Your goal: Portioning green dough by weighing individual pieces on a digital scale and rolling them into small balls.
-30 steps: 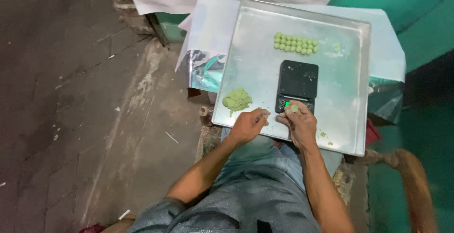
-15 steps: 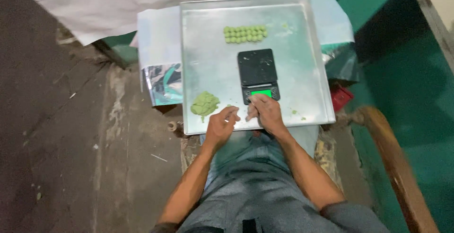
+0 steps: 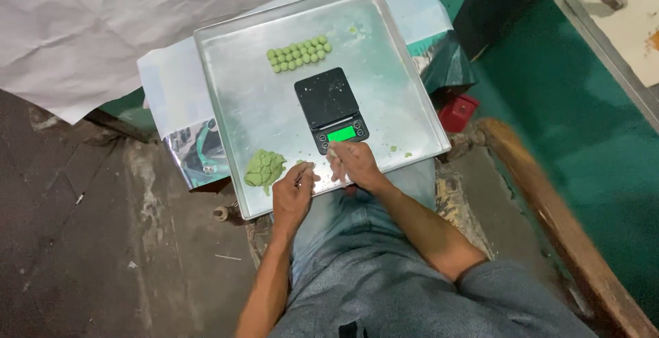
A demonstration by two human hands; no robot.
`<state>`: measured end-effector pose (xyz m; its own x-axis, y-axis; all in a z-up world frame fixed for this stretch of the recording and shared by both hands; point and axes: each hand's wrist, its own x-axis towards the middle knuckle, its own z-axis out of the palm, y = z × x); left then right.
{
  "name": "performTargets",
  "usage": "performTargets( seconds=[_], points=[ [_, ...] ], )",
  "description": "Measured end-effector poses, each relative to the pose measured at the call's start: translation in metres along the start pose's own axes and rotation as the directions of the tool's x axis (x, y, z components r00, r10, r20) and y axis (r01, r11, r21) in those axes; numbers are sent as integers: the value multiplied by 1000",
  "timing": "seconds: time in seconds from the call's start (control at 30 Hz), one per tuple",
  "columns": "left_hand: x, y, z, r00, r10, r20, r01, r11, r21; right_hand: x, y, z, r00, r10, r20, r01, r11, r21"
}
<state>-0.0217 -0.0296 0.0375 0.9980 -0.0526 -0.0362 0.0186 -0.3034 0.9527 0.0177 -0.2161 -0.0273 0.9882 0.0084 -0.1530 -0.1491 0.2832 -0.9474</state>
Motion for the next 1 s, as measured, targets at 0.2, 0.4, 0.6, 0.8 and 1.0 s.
performTargets(
  seconds=[0.2, 0.4, 0.6, 0.8, 1.0],
  points=[
    [-1, -3, 1, 999, 42, -21, -43, 999, -29, 2, -15, 8, 996, -77, -52, 79, 995, 55],
    [-2, -9, 1, 996, 82, -20, -82, 997, -1, 4, -6, 3, 995, -36, 94, 20, 986, 166],
    [-3, -12, 3, 997, 80, -15, -80, 996, -24, 11, 17, -9, 998, -35, 45, 29, 991, 131],
    [-2, -13, 0, 995, 98, -17, -98, 995, -22, 1, -2, 4, 996, -79, 41, 74, 990, 119],
    [1, -22, 2, 994, 113, -15, -113, 993, -19, 0, -13, 5, 995, -95, 17, 92, 989, 120]
  ],
)
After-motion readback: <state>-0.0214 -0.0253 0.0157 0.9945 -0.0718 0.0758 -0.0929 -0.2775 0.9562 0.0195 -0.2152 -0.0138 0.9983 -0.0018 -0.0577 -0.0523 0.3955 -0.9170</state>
